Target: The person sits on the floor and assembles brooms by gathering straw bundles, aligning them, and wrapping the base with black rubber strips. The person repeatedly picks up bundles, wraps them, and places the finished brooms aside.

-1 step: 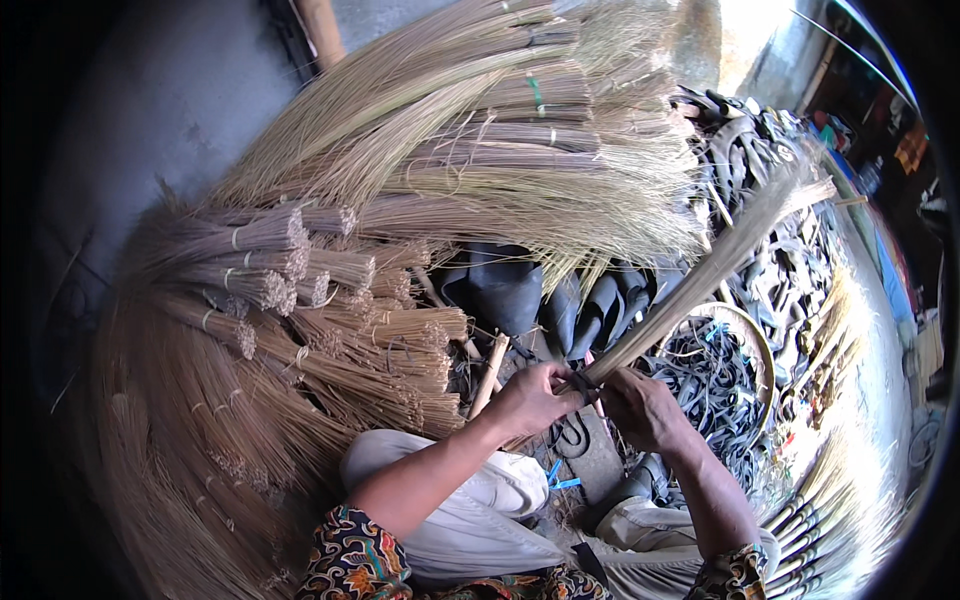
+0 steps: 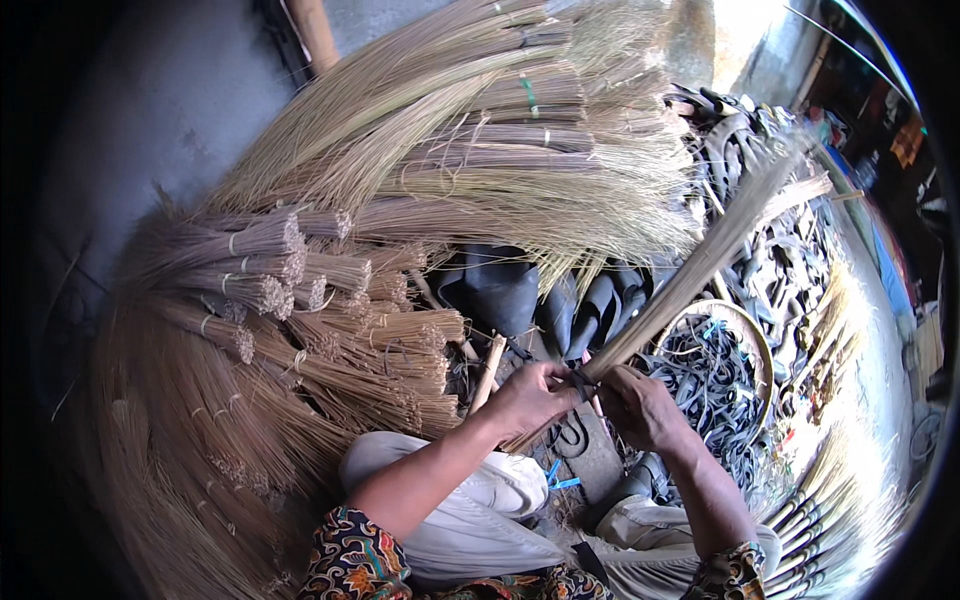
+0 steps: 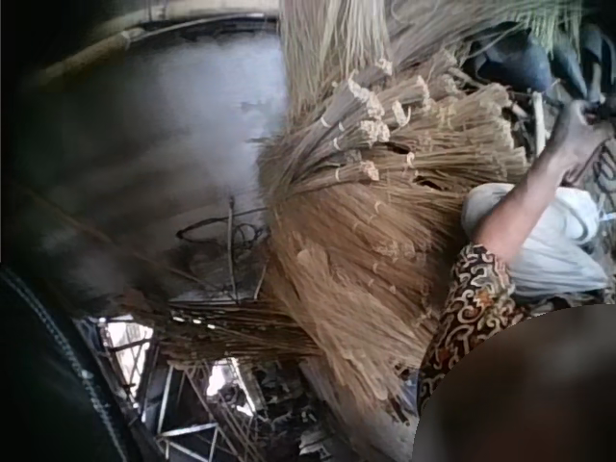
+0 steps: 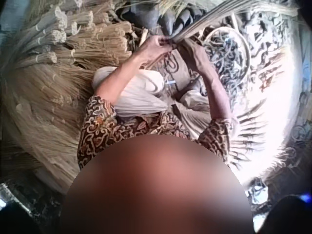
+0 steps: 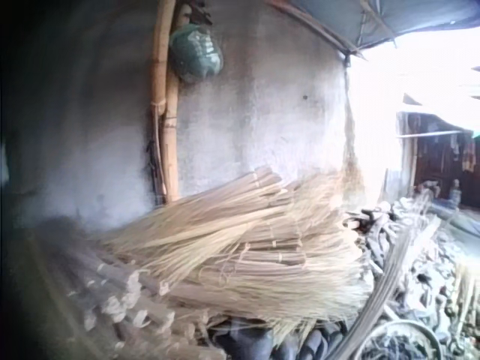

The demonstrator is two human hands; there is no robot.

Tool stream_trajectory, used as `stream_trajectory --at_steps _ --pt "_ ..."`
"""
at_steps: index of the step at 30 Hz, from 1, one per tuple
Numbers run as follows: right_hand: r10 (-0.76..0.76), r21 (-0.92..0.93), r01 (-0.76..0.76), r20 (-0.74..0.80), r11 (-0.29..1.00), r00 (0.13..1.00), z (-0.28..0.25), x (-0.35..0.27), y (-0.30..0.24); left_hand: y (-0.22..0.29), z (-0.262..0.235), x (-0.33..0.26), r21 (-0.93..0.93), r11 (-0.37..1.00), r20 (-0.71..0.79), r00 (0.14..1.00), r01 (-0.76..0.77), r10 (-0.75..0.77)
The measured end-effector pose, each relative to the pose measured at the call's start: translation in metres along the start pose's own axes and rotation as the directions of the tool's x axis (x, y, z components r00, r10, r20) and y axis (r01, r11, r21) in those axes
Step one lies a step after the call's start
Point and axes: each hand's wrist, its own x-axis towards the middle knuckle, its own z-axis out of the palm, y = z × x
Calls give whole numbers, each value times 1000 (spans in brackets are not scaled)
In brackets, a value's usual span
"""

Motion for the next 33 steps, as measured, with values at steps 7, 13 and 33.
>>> stream_trajectory --at_steps 7,13,33 --pt "42 109 -16 -243 994 969 25 -2 -6 27 11 -10 -79 974 -58 976 -213 209" --pt "115 -5 -134 -474 991 873 42 -3 -13 26 22 1 16 940 -170 926 -341 339" --pt "339 805 -115 -113 583 934 63 -30 -18 42 50 -5 -93 797 -34 801 -597 597"
